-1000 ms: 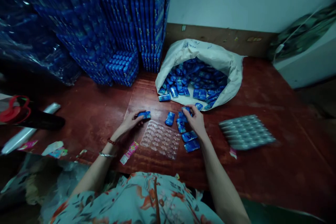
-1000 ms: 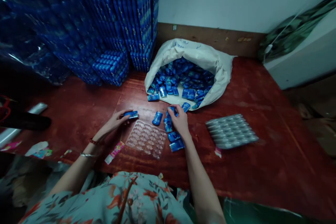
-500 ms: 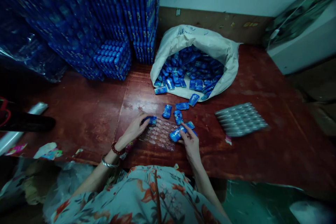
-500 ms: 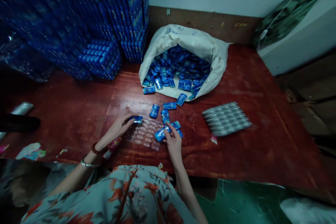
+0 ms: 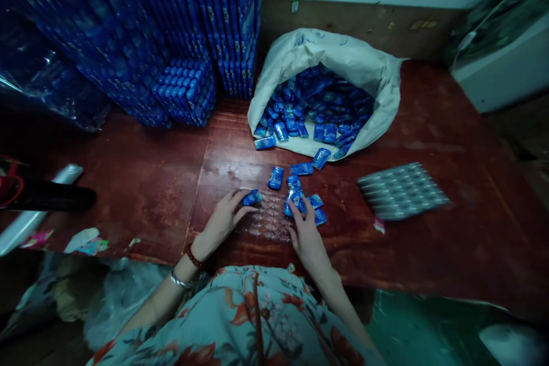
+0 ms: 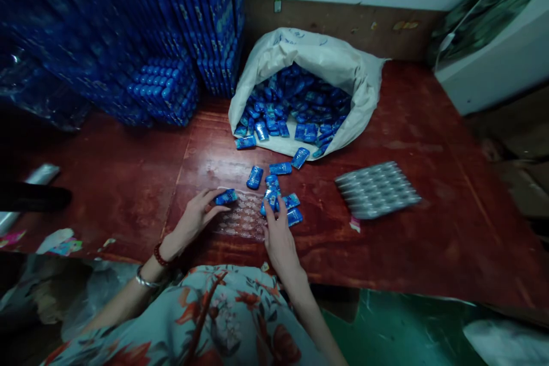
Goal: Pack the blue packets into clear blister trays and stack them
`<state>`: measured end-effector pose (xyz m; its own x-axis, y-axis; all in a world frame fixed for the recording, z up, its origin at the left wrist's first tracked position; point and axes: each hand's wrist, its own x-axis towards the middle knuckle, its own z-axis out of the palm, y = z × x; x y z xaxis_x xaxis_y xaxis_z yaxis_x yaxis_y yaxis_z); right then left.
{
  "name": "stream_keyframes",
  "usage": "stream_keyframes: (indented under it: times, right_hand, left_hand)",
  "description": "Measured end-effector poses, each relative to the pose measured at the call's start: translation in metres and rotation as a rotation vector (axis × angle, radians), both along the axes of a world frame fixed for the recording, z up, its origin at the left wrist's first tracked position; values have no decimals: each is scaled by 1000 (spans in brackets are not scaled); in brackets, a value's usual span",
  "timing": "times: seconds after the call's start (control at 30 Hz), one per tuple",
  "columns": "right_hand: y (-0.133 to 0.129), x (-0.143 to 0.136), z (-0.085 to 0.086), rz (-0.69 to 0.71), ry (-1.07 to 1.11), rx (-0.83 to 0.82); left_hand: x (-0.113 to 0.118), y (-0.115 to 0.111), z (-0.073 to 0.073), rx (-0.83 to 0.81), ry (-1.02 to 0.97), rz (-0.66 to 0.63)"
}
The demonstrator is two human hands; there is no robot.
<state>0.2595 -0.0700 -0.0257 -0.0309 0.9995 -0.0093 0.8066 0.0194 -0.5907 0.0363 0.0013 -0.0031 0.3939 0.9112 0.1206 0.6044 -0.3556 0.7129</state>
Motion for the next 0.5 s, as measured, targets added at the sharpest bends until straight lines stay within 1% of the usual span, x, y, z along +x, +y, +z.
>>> stream_keyframes:
  times: [0.1,0.17,0.23,0.33,0.43,0.5]
  right_hand:
    - [-1,3,-3,88,-261,-21]
    - [2,7,0,122,-348,-39]
    - [7,10,6,162,-373,-52]
    - [14,11,13,214,-385,-53]
    - [17,9,8,227,-375,-21]
    - [18,10,2,228,-328,4]
  left_hand:
    - [7,0,-2,-21,205,7]
    - [10,0,-3,-33,314,1]
    - [11,-1,0,-46,398,-28]
    - [15,1,10,-97,555,-57]
    - [25,5,22,-123,720,-52]
    - [34,10,28,-105,792,-82]
